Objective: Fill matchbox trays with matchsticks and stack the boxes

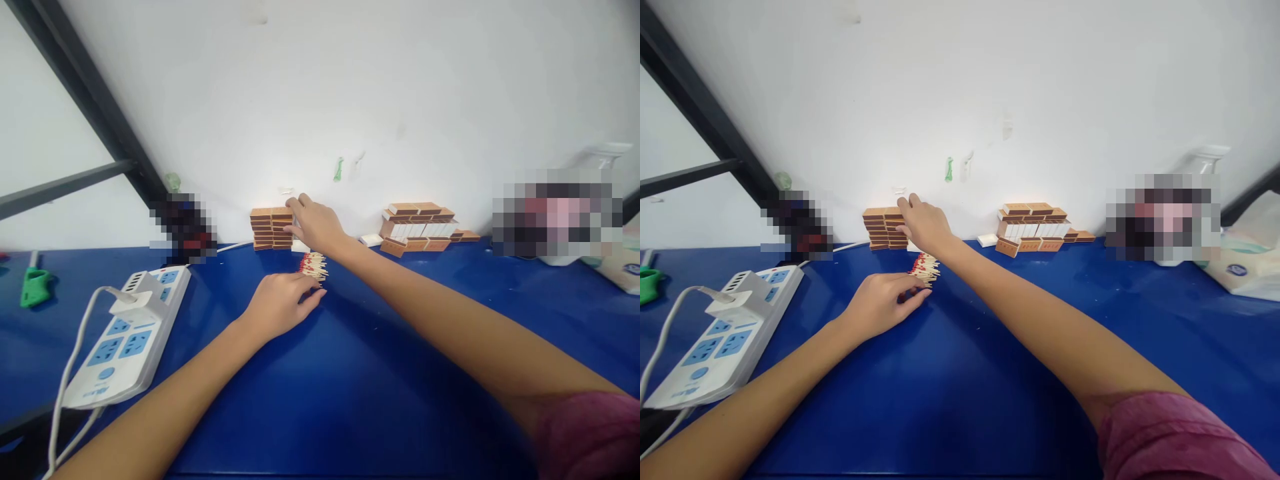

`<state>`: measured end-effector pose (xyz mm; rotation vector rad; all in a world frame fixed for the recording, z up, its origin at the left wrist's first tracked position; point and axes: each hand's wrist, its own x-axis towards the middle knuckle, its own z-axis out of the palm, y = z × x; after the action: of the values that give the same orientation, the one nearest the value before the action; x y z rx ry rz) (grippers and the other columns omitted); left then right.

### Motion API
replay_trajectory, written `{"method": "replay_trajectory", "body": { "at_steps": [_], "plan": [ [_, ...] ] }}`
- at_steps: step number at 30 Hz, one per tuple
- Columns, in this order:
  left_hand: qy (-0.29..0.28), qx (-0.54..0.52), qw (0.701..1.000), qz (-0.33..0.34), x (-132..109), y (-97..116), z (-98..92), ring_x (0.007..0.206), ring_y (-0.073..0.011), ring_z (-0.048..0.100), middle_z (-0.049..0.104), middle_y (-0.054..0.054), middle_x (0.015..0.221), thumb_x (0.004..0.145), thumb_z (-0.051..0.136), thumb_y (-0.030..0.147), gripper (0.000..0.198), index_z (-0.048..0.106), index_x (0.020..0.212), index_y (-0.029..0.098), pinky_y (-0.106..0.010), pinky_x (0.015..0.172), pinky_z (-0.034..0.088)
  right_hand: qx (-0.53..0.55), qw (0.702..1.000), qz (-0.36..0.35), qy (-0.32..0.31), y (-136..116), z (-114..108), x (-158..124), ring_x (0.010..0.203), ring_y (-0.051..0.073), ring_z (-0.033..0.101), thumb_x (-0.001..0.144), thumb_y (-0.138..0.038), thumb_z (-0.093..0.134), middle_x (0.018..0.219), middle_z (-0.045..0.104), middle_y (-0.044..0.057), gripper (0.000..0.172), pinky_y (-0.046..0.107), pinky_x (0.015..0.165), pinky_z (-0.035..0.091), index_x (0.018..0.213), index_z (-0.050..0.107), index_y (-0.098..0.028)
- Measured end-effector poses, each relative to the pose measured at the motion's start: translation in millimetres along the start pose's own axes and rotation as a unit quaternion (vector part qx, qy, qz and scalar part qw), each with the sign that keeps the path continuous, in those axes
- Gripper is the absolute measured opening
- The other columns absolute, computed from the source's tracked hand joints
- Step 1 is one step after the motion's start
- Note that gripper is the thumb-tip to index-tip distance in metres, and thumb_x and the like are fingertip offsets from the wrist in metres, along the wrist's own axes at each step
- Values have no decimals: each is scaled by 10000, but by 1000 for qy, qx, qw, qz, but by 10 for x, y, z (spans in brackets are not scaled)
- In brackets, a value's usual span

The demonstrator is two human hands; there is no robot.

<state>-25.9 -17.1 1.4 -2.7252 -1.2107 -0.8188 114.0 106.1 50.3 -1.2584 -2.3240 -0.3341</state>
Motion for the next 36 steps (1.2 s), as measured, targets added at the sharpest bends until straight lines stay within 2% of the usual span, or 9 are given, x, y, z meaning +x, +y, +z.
{"method": "replay_trajectory", "body": {
  "at_steps": [4, 7, 9, 13, 20, 25, 28, 32, 36],
  "plan": [
    [13, -27, 997, -71, 47, -130, -55, 678, -172, 693, 766, -2, 793, 978, 617, 363, 198, 758, 920, 237, -295, 643, 488, 14, 1000, 20, -18, -7, 44, 71, 967, 290, 669, 998, -312, 628, 1268, 645, 184, 392, 353, 738, 427, 1333, 512, -146],
    [116, -15, 973, -201, 86, -390, -112, 698, -189, 698, 746, 2, 752, 938, 644, 384, 185, 729, 879, 230, -321, 710, 518, 40, 999, 32, -16, -13, 24, 78, 982, 307, 676, 1002, -348, 622, 1257, 675, 191, 439, 368, 768, 439, 1365, 475, -149],
    [168, -17, 943, -287, 92, -608, -136, 798, -208, 720, 768, -23, 852, 934, 631, 392, 193, 715, 961, 220, -345, 805, 543, 57, 997, 50, -9, -13, 11, 36, 968, 308, 680, 1015, -373, 590, 1228, 698, 197, 428, 374, 770, 442, 1353, 464, -142],
    [159, -25, 918, -364, 71, -967, -95, 1007, -293, 725, 774, -126, 1111, 875, 683, 401, 389, 644, 1186, 172, -434, 919, 545, 117, 984, 127, -44, 3, 72, -86, 891, 278, 680, 1024, -430, 543, 1089, 742, 185, 368, 362, 739, 444, 1242, 503, -136],
    [117, -29, 934, -335, 37, -1082, 20, 1198, -298, 659, 749, -115, 1222, 891, 665, 352, 477, 556, 1319, 172, -457, 1065, 478, 150, 979, 109, -86, -22, 270, -115, 881, 212, 677, 973, -297, 629, 1042, 757, 92, 124, 303, 702, 430, 1036, 583, -200],
    [113, -1, 940, -323, 8, -998, -8, 1245, -342, 605, 712, -130, 1266, 879, 690, 369, 515, 538, 1340, 194, -512, 1101, 434, 139, 984, 85, -71, 95, 104, -205, 831, 213, 657, 981, -299, 607, 982, 752, 86, 97, 309, 675, 392, 992, 609, -203],
    [141, 27, 940, -309, 20, -904, -31, 1222, -345, 596, 700, -131, 1243, 884, 688, 349, 490, 540, 1324, 191, -520, 1104, 428, 128, 987, 80, -61, 332, -112, -465, 814, 211, 650, 971, -297, 608, 945, 749, 77, 93, 313, 672, 378, 975, 622, -205],
    [193, 45, 945, -258, 60, -686, -63, 1086, -302, 628, 700, -96, 1064, 906, 676, 317, 368, 577, 1235, 186, -466, 1018, 493, 100, 991, 75, -44, 776, -338, -1012, 709, 189, 630, 952, -301, 601, 765, 714, 31, 111, 301, 631, 356, 890, 615, -210],
    [120, 11, 979, -164, 93, -283, -72, 992, -247, 642, 679, -56, 1014, 949, 642, 295, 274, 601, 1208, 216, -403, 912, 530, 18, 994, 108, -5, 1174, -330, -1478, 629, 190, 631, 993, -339, 525, 717, 704, 34, 178, 289, 561, 280, 925, 611, -199]
  ]
}}
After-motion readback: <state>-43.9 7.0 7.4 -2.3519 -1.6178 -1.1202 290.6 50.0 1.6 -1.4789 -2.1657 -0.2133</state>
